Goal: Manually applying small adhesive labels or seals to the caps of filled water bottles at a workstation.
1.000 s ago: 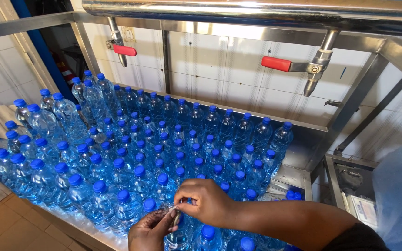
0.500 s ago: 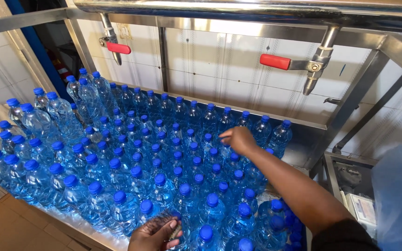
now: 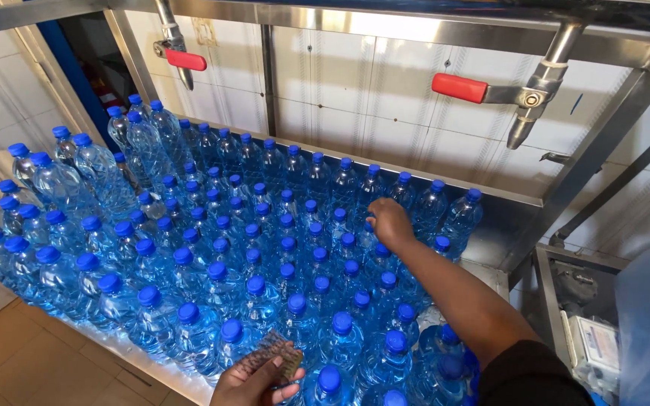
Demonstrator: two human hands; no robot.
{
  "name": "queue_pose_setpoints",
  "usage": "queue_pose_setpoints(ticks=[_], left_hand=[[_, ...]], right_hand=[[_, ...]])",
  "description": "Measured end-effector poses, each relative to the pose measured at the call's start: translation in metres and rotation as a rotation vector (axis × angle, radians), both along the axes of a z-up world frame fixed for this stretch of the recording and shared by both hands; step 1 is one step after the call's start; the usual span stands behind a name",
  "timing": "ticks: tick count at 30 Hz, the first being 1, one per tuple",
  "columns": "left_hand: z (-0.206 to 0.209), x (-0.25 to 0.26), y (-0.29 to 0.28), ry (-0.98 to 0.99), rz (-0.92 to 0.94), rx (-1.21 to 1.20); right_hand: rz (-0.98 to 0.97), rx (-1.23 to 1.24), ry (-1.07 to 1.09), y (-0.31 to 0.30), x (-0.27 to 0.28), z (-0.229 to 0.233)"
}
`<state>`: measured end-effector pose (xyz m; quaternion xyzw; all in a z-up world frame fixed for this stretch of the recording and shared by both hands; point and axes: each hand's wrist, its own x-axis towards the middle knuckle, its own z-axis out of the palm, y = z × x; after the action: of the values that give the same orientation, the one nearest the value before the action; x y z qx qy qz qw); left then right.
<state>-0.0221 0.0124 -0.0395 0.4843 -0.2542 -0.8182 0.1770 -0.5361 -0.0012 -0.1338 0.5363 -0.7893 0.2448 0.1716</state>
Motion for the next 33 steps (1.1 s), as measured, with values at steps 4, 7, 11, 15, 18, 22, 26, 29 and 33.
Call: queue_pose_setpoints(ticks=[4, 7, 11, 15, 18, 22, 26, 29, 33], left_hand=[[-0.005, 0.003, -0.004, 0.044, -0.001, 0.012], [-0.004, 0.002, -0.003, 0.041, -0.047, -0.01], [0.023, 0.005, 0.004, -0.217, -0.173, -0.154], [0.021, 0.01, 0.001, -0.153, -0.249, -0.264], [0.002, 0.011, -0.008, -0.05, -0.269, -0.295], [-0.004, 0.024, -0.01, 0.079, -0.303, -0.356], [-0.012, 0.043, -0.017, 0.103, -0.565, -0.431], [-0.017, 0.058, -0.018, 0.057, -0.657, -0.409], [-0.025, 0.073, -0.023, 0.001, -0.773, -0.514]], right_hand=[[0.026, 0.506, -0.196, 0.02, 0.049, 0.04], [0.046, 0.737, -0.22, 0.034, 0.065, 0.061], [-0.025, 0.561, -0.324, 0.044, 0.092, 0.102], [0.087, 0.378, -0.658, 0.114, 0.224, 0.224], [0.206, 0.249, -0.605, 0.172, 0.335, 0.25], [0.065, 0.138, -0.649, 0.183, 0.438, 0.19], [-0.073, -0.391, -0.634, 0.172, 0.467, 0.103], [-0.205, -0.452, -0.816, 0.176, 0.486, 0.067], [-0.323, -0.452, -0.837, 0.178, 0.511, 0.032]])
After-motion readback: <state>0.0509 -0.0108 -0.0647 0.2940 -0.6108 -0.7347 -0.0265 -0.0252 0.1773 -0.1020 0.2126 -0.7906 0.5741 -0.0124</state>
